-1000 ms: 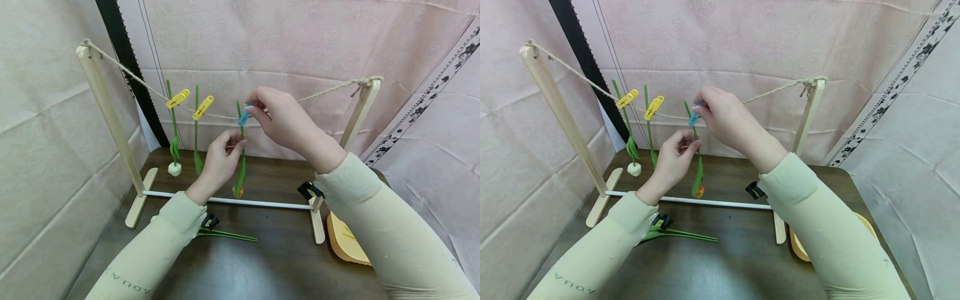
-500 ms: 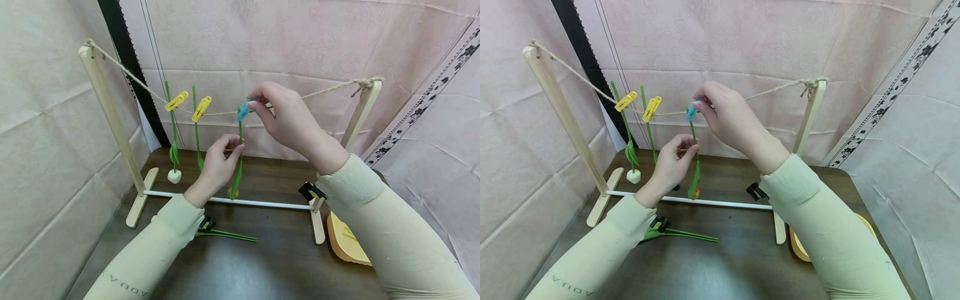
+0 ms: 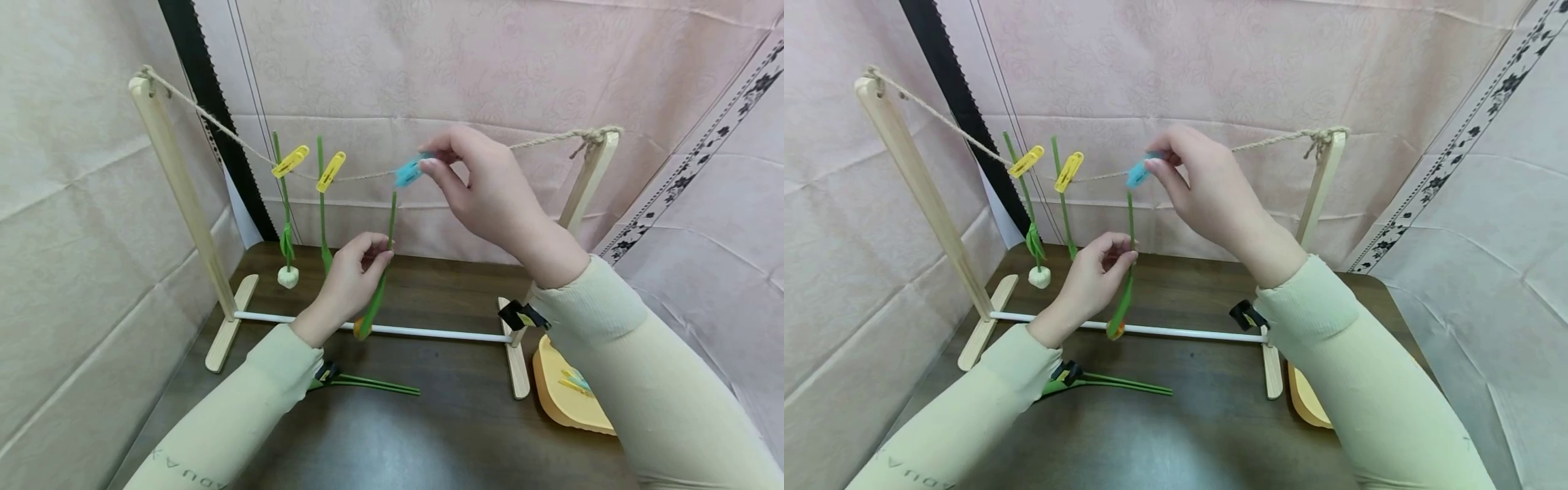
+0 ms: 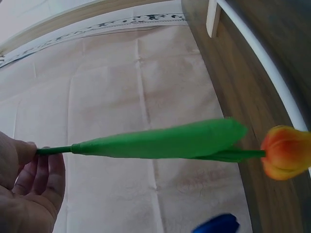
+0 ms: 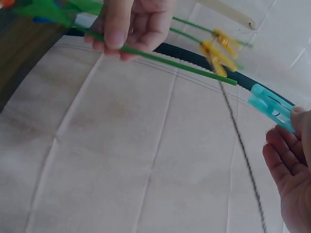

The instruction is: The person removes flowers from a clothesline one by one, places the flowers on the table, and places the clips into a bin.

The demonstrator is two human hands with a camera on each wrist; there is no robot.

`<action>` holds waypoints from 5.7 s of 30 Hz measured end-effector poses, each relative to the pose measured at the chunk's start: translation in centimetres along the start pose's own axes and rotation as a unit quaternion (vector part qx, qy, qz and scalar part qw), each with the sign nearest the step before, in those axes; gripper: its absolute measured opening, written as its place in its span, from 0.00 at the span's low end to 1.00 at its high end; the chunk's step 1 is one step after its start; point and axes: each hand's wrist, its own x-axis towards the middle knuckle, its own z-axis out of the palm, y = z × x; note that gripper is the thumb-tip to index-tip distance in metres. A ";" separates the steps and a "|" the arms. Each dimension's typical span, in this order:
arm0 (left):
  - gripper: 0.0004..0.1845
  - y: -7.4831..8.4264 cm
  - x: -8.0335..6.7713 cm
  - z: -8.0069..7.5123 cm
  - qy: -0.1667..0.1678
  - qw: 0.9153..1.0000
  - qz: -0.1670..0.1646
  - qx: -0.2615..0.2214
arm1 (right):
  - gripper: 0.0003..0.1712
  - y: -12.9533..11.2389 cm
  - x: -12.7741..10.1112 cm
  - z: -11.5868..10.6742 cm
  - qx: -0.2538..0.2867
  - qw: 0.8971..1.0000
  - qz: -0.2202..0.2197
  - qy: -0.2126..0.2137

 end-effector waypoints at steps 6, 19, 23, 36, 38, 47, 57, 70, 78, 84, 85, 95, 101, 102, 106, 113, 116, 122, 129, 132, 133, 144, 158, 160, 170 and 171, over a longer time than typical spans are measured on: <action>0.09 0.0 -0.9 -0.6 -0.057 0.997 0.026 0.042 | 0.09 0.7 -1.6 -0.9 -0.003 1.000 0.022 -0.004; 0.08 -0.9 -3.2 -0.7 -0.193 0.965 0.100 0.146 | 0.09 2.3 -5.8 -0.7 0.010 0.994 0.085 -0.074; 0.08 -1.3 -3.8 -0.5 -0.239 0.953 0.099 0.160 | 0.08 3.0 -7.5 -0.2 -0.028 0.987 0.103 -0.118; 0.09 -4.3 -6.1 0.1 -0.343 0.916 0.077 0.191 | 0.07 6.4 -16.4 -0.7 -0.064 0.951 0.188 -0.238; 0.09 -4.7 -6.5 0.3 -0.360 0.907 0.078 0.203 | 0.06 7.2 -18.6 -1.0 -0.065 0.942 0.209 -0.255; 0.10 -6.4 -8.3 0.9 -0.388 0.885 0.102 0.235 | 0.04 9.8 -26.0 -2.7 -0.089 0.901 0.304 -0.296; 0.11 -8.1 -10.3 1.7 -0.393 0.882 0.090 0.243 | 0.09 12.2 -31.0 -3.3 -0.142 0.894 0.303 -0.296; 0.10 -8.9 -11.1 1.6 -0.376 0.886 0.084 0.258 | 0.06 13.9 -33.0 -4.2 -0.164 0.848 0.339 -0.372; 0.09 -9.3 -11.8 2.1 -0.374 0.887 0.072 0.261 | 0.14 13.8 -33.4 -4.1 -0.160 0.846 0.337 -0.381; 0.11 -9.6 -12.1 2.2 -0.364 0.889 0.070 0.269 | 0.13 13.9 -33.7 -3.9 -0.173 0.847 0.327 -0.382; 0.12 -9.6 -12.1 2.2 -0.364 0.888 0.069 0.271 | 0.16 13.9 -33.7 -3.8 -0.176 0.847 0.324 -0.382; 0.12 -9.0 -12.0 2.0 -0.373 0.886 0.047 0.272 | 0.13 13.8 -33.9 -3.5 -0.181 0.851 0.319 -0.377; 0.10 -9.1 -12.1 2.1 -0.368 0.889 0.051 0.269 | 0.16 13.7 -33.8 -3.6 -0.168 0.838 0.340 -0.392; 0.09 -9.1 -12.1 2.1 -0.367 0.889 0.052 0.270 | 0.16 13.7 -33.7 -3.7 -0.168 0.839 0.339 -0.390; 0.03 -8.8 -11.8 1.8 -0.355 0.890 0.052 0.280 | 0.12 13.4 -32.9 -3.9 -0.176 0.856 0.319 -0.366; 0.14 -6.8 -9.3 -0.1 -0.282 0.917 0.011 0.283 | 0.11 11.5 -28.7 -4.3 -0.175 0.889 0.283 -0.316; 0.19 -5.6 -8.0 -1.5 -0.220 0.940 -0.008 0.262 | 0.11 10.2 -26.3 -4.0 -0.162 0.910 0.253 -0.286; 0.19 -3.6 -5.9 -4.2 -0.042 0.976 0.058 0.208 | 0.18 7.6 -21.0 -2.9 -0.139 0.947 0.186 -0.224; 0.23 -2.6 -4.0 -5.6 0.096 0.970 0.140 0.176 | 0.22 4.8 -14.7 -2.0 -0.111 0.979 0.077 -0.152; 0.28 -2.1 -3.4 -5.9 0.117 0.970 0.133 0.165 | 0.23 3.6 -12.1 -1.6 -0.103 0.986 0.035 -0.125; 0.30 -1.9 -3.3 -6.0 0.120 0.971 0.128 0.160 | 0.24 3.1 -11.2 -1.4 -0.101 0.988 0.020 -0.114; 0.45 -1.2 -1.5 -6.5 0.102 0.992 0.015 0.077 | 0.34 -0.7 -2.6 1.7 -0.105 0.992 -0.074 -0.014; 0.36 -1.7 -0.7 -6.9 0.091 0.995 0.010 0.035 | 0.43 -1.9 3.2 6.0 -0.208 0.974 -0.032 -0.086; 0.33 -1.7 -0.6 -6.9 0.095 0.995 0.011 0.039 | 0.41 -2.0 3.9 6.3 -0.221 0.969 -0.015 -0.107; 0.13 -1.6 -0.5 -6.7 0.126 0.989 0.047 0.053 | 0.28 -2.8 6.1 7.9 -0.229 0.953 0.058 -0.191; 0.12 -1.6 -0.5 -6.6 0.127 0.989 0.049 0.053 | 0.26 -2.8 6.2 8.1 -0.226 0.954 0.059 -0.189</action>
